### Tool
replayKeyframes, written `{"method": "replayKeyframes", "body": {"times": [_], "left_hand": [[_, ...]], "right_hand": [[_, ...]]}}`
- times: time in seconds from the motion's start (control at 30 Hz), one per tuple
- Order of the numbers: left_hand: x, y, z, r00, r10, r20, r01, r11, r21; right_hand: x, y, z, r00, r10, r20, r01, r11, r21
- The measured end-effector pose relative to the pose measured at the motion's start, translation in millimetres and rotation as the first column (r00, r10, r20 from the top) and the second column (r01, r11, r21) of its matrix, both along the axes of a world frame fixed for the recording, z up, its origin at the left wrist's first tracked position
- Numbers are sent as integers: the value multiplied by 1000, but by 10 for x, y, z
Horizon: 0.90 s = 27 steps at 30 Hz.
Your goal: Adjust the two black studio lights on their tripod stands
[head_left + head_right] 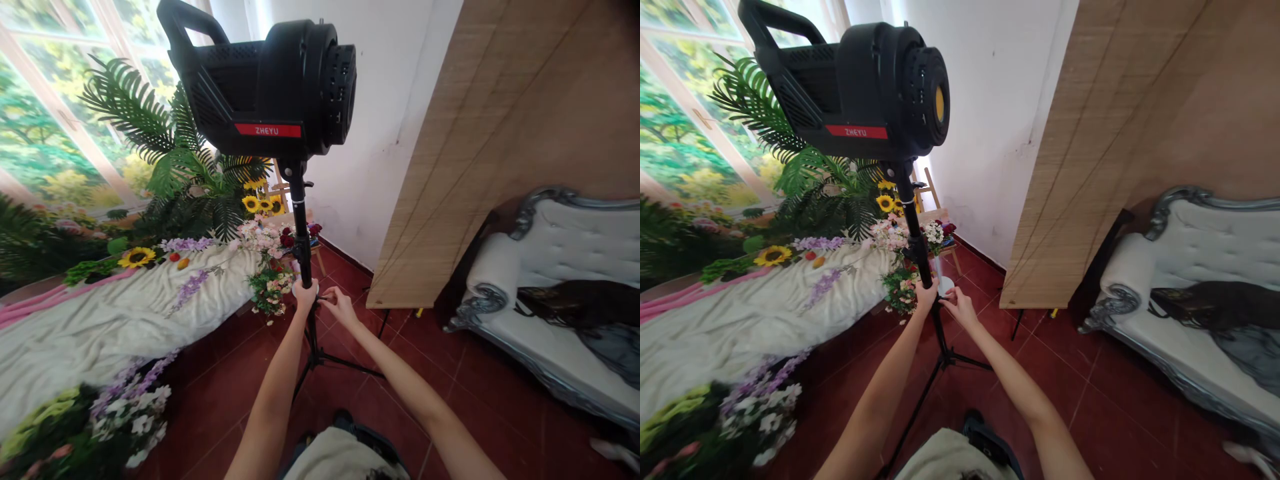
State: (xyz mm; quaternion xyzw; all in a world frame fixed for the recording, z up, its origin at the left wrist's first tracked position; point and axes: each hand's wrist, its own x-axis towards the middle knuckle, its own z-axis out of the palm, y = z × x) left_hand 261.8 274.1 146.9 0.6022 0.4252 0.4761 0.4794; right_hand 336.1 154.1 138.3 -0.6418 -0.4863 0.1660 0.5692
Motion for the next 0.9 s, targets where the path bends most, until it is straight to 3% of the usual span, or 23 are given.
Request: {"method": "replayKeyframes", "body": {"times": [0.1,0.23,0.5,0.63,0.8,0.9], "left_hand": [[-3,3,-3,1000,-7,-17,7,999,31],[2,18,-7,999,-4,-42,5,1000,20],[-2,-8,22,998,-66,21,67,997,-34],[-17,-55,74,995,-84,49,86,996,-32],[-17,-104,80,999,-20,32,22,997,-68],[-39,-202,87,998,10,54,-9,1000,-12]], "right_hand": [[0,96,-54,971,-61,-233,48,997,-61],[14,211,-107,852,-162,-497,77,979,-186],[-11,194,-48,782,-177,-597,81,980,-184],[-7,178,-57,827,-147,-543,67,984,-165],[30,157,-72,854,-137,-503,58,984,-170],[45,149,-90,859,-125,-497,40,983,-178]]}}
